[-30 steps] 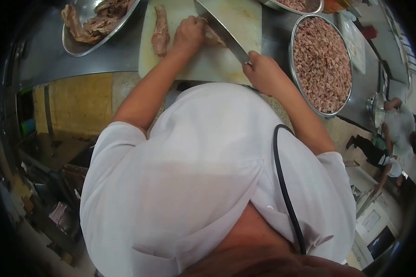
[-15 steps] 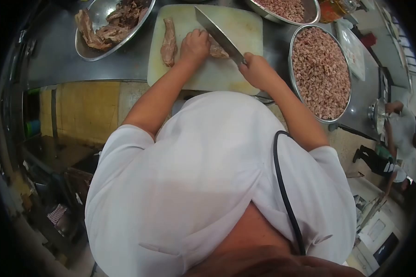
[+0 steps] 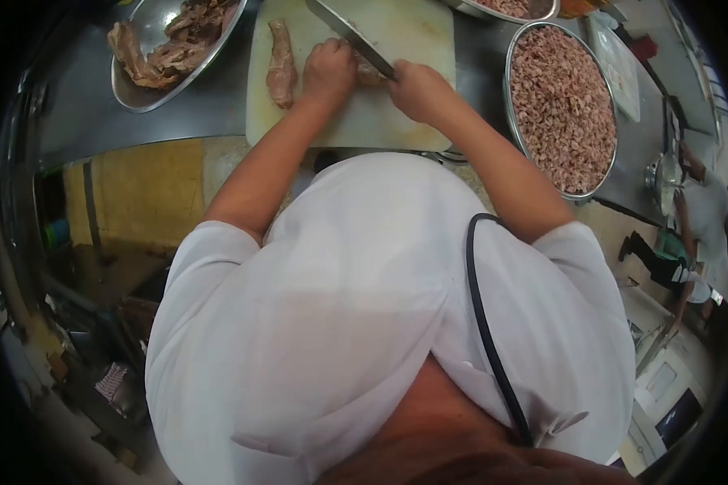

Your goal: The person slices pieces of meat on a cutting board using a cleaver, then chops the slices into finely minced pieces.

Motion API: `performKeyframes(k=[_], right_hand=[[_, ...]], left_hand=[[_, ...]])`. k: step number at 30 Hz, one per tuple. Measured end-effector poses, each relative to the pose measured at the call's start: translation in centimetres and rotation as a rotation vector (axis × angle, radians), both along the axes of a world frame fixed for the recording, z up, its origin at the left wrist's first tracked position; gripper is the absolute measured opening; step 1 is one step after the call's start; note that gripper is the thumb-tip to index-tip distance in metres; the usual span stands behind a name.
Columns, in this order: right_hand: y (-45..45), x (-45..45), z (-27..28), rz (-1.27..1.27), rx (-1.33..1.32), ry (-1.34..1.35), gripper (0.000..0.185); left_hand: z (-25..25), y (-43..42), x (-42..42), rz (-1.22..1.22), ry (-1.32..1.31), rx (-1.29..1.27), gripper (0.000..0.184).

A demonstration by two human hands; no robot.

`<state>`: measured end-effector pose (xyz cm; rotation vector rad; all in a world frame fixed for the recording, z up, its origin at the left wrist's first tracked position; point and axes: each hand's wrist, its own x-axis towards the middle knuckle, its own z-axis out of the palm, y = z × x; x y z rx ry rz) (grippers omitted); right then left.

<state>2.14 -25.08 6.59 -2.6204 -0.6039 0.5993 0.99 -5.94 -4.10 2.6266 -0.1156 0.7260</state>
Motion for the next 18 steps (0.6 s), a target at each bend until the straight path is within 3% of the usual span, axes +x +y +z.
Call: performKeyframes(k=[4,12,18], right_hand=[[2.1,1.0,1.4,-0.033,0.009,0.071,0.032],[-4.7,-4.5,4.4,-0.054,-0.066,0.086,0.031],[-4.5,-5.2,6.9,-0.053,-0.104,0.154,0.028]], left_hand=[[-0.9,0.5,-0.2,0.012,-0.067,-0.033,0.012],[-0.2,0.4,-1.0,0.002,-0.061,-0.050,0.013],[-0.5,0.4,-0.6,-0.006,-0.044,-0.057,0.012]])
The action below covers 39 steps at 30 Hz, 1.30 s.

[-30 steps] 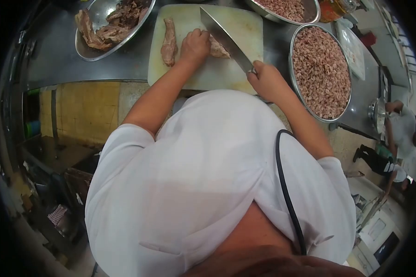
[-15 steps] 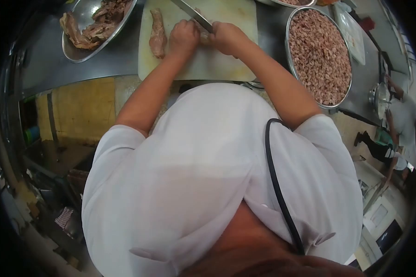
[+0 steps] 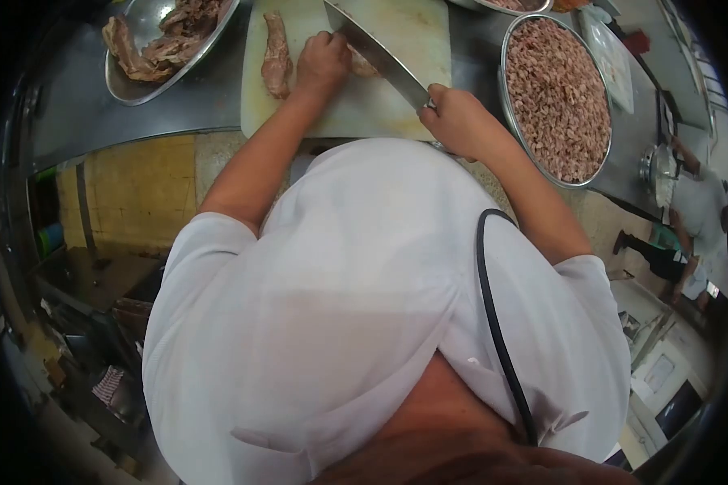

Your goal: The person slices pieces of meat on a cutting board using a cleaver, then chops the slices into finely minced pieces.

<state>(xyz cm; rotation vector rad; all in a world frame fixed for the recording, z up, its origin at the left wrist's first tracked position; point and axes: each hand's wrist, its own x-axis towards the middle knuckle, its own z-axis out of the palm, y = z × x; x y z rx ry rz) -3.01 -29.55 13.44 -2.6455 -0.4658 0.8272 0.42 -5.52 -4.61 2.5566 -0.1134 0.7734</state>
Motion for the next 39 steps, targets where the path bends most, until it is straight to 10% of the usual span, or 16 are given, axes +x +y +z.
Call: performKeyframes(k=[6,39], right_hand=[[4.1,3.9,-6.6,0.088,0.152,-0.203,0.030],[6.7,4.0,-3.4,-0.037,0.128,0.030,0.038]], left_hand=[[0.0,-0.1,0.1,-0.005,-0.066,-0.008,0.010],[-1.0,0.7,-0.2,-0.045,-0.130,-0.123,0.015]])
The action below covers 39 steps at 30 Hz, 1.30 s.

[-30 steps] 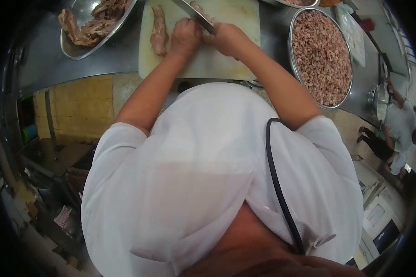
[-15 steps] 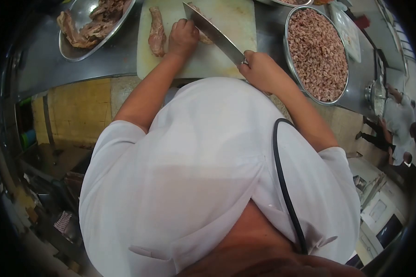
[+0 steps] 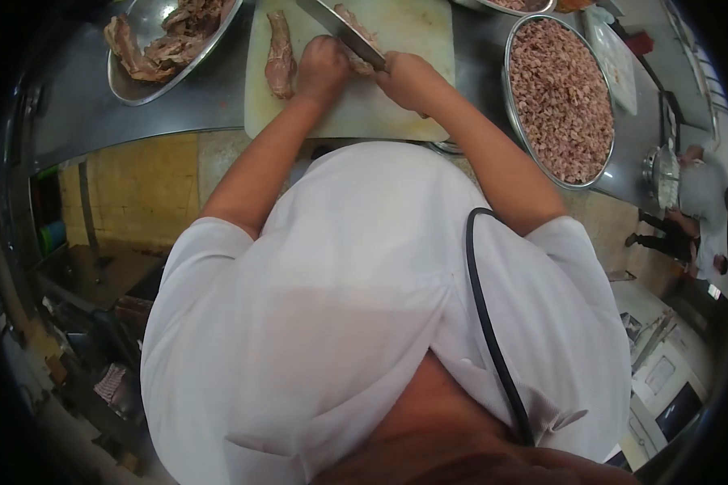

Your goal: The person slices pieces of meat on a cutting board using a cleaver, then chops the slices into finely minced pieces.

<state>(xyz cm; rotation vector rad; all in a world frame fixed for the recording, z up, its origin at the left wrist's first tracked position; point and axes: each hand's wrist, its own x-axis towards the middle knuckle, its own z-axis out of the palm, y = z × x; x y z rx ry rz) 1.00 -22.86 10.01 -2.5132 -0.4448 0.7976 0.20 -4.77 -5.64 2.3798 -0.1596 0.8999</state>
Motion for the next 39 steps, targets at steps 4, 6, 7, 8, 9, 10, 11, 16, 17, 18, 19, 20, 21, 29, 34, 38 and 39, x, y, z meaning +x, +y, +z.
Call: performKeyframes(k=[4,6,7,8,9,10,11,16,17,18,19,20,21,29,34,38,39], right_hand=[[-4.2,-2.8,0.9,0.022,-0.039,-0.078,0.033],[-5.4,-4.3,2.9,0.029,-0.081,-0.060,0.033],[-5.7,-4.8,3.7,0.038,-0.120,-0.039,0.032],[-5.8,-4.9,3.7,0.033,-0.121,-0.034,0.032],[-5.9,-4.9,3.7,0.031,-0.116,-0.013,0.032],[-5.9,-4.9,3.6,0.031,-0.110,0.007,0.032],[-5.6,-4.7,4.0,0.031,-0.111,0.009,0.032],[-2.5,-2.4,0.6,0.039,-0.086,-0.022,0.031],[-1.6,-1.7,-0.7,0.039,-0.084,-0.019,0.031],[-0.5,-1.0,-2.1,0.022,-0.059,-0.057,0.031],[0.6,-0.5,-2.4,0.006,-0.035,-0.097,0.031],[1.4,0.1,-2.4,0.008,-0.032,-0.100,0.031],[2.3,0.5,-1.3,0.019,-0.050,-0.046,0.031],[-2.5,-2.2,1.1,-0.079,-0.044,0.132,0.032],[-5.3,-4.8,2.8,0.017,-0.034,-0.048,0.032],[-4.0,-4.0,3.7,0.010,-0.078,0.078,0.035],[-3.4,-3.9,3.5,0.002,-0.080,0.073,0.035]], left_hand=[[0.4,-0.2,-0.5,0.004,0.036,0.018,0.013],[0.5,-0.3,-0.5,0.000,0.039,0.028,0.014],[0.5,-0.4,-0.5,-0.001,0.043,0.041,0.015],[0.5,-0.5,-0.5,-0.007,0.048,0.040,0.015],[0.5,-0.5,-0.6,-0.005,0.053,0.053,0.016],[0.5,-0.4,-0.5,-0.001,0.057,0.067,0.017],[0.5,-0.4,-0.5,-0.002,0.059,0.066,0.017],[0.2,-0.2,-0.1,-0.022,0.053,0.071,0.014],[0.2,-0.1,-0.1,-0.021,0.055,0.072,0.014],[0.3,-0.1,-0.3,-0.029,0.059,0.069,0.013],[0.3,-0.1,-0.3,-0.035,0.061,0.066,0.013],[0.4,-0.1,-0.2,-0.032,0.058,0.069,0.013],[0.3,-0.2,-0.3,-0.019,0.035,0.068,0.012],[-0.2,0.0,-0.2,-0.033,0.000,0.041,0.016],[-0.1,-0.2,-0.4,-0.010,0.028,0.111,0.017],[-0.2,0.0,-0.4,-0.023,0.042,0.118,0.019],[-0.1,0.1,-0.5,-0.041,0.078,0.109,0.019]])
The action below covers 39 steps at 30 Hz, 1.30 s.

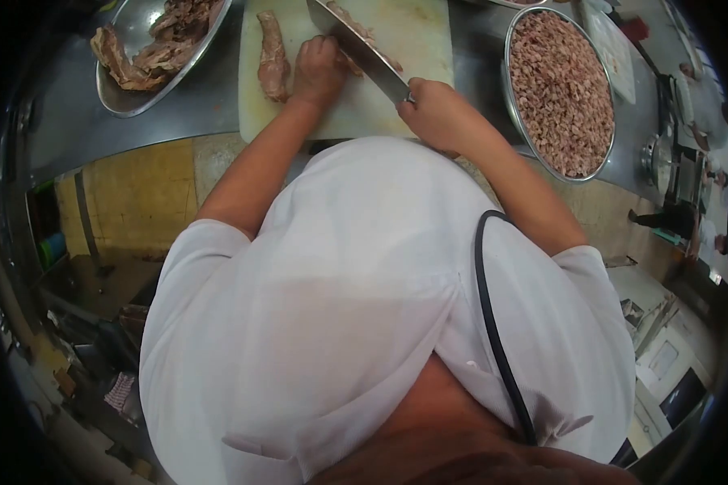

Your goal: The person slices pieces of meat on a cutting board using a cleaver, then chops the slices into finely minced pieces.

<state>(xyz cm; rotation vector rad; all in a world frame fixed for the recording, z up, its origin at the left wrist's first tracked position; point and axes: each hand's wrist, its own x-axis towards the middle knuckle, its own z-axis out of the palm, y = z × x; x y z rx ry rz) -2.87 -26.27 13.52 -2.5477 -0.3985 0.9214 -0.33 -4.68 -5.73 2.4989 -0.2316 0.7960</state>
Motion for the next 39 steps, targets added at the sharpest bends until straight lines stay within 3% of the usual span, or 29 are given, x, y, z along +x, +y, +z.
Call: performKeyframes(k=[6,14,16,19,28,35,39], right_hand=[[4.7,4.2,-6.9,0.028,0.074,-0.128,0.037],[3.7,4.3,-5.6,-0.049,0.173,-0.050,0.038],[2.3,2.0,-1.5,-0.078,0.061,0.048,0.039],[-0.7,-0.5,-1.8,-0.025,0.127,-0.168,0.036],[0.6,-0.2,0.2,-0.005,-0.024,-0.002,0.033],[1.5,1.3,-1.6,-0.032,0.010,0.024,0.034],[3.8,2.9,-6.5,0.012,0.074,-0.102,0.036]], left_hand=[[0.0,-0.1,0.4,-0.002,-0.039,-0.043,0.019],[-0.4,0.4,0.0,-0.031,-0.068,-0.085,0.019],[0.1,0.2,-0.1,-0.010,-0.055,-0.100,0.016],[0.0,0.0,-0.2,0.031,-0.027,-0.064,0.021],[0.3,0.3,-0.2,-0.009,0.019,-0.069,0.019],[-0.4,0.3,0.1,-0.001,0.004,-0.081,0.018],[0.1,0.2,-0.2,-0.007,0.014,-0.099,0.016]])
